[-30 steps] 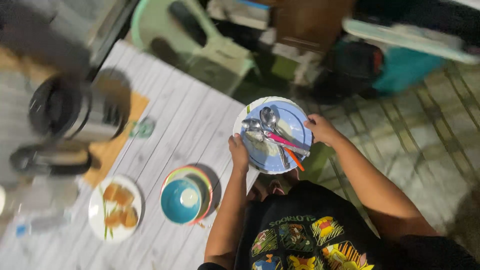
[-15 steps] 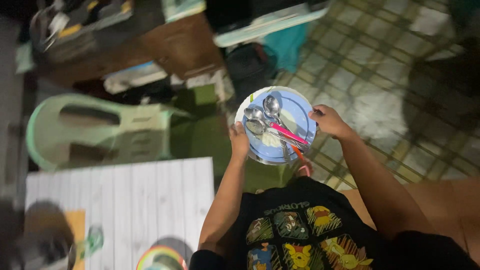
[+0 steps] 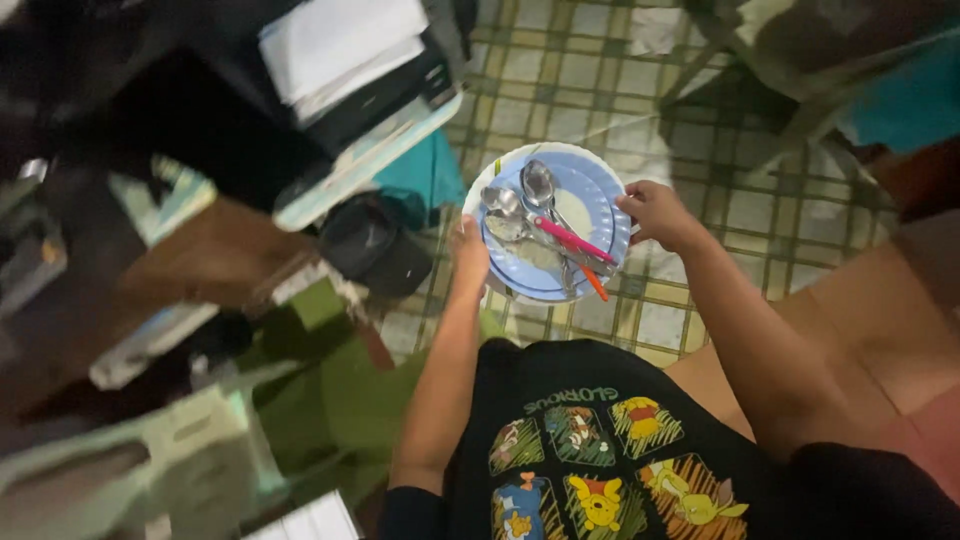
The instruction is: Clear dirty dishes from the dining table to the sink and store leftover bread in the refrigerator.
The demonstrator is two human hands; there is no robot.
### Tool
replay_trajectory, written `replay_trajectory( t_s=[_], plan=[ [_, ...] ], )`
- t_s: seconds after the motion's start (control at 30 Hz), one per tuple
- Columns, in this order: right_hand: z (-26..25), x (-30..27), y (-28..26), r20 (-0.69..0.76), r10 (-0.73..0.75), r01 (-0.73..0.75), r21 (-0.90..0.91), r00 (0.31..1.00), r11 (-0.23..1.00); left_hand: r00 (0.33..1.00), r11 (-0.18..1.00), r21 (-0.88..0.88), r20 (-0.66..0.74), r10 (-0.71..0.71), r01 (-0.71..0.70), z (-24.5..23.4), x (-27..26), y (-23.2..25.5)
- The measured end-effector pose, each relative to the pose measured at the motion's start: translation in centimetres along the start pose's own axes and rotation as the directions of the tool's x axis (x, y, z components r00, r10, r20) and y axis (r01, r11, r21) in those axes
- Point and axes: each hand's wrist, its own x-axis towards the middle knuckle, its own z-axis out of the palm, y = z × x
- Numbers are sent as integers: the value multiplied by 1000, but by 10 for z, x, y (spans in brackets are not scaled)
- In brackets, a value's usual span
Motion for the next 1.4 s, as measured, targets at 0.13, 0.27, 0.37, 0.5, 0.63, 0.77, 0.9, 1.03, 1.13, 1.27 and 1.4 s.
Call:
replay_trajectory(
  t_s=[0.13,0.27,0.37,0.5,0.63,0.77,0.9,1.03,1.13,1.27,1.4],
  plan=[
    [-38,30,-4,-68,28,-20,106,997,994,993,1000,-7,117,-20,21,39,39,68],
    [-64,65,-21,-190,59,-20,204,980,979,968,992,-120,240,75,-47,77,101,115],
    [-79,96,-38,-244,68,-3,257,967,966,930,988,-115,340,141,-108,106,159,140],
    [-99,133,-70,-312,80,16,295,947,955,858,975,-104,464,220,-194,149,239,181],
    [-118,169,-99,-432,134,18,331,892,944,830,984,-88,529,176,-153,192,296,235],
    [-143,202,-120,-487,130,96,412,863,906,752,984,-149,637,170,-97,237,341,281],
    [-185,240,-136,-531,177,105,458,828,883,731,978,-123,650,209,-170,310,402,296],
    [-243,280,-151,-561,183,119,459,807,880,730,978,-70,656,193,-195,383,428,344],
    [-301,316,-147,-582,202,143,492,788,859,681,983,-84,711,175,-165,446,450,372],
    [-395,369,-133,-640,101,200,380,762,903,583,964,-162,770,257,-211,534,473,421],
    [-473,397,-163,-705,149,185,374,693,909,569,959,-161,777,269,-233,624,490,472]
  ],
)
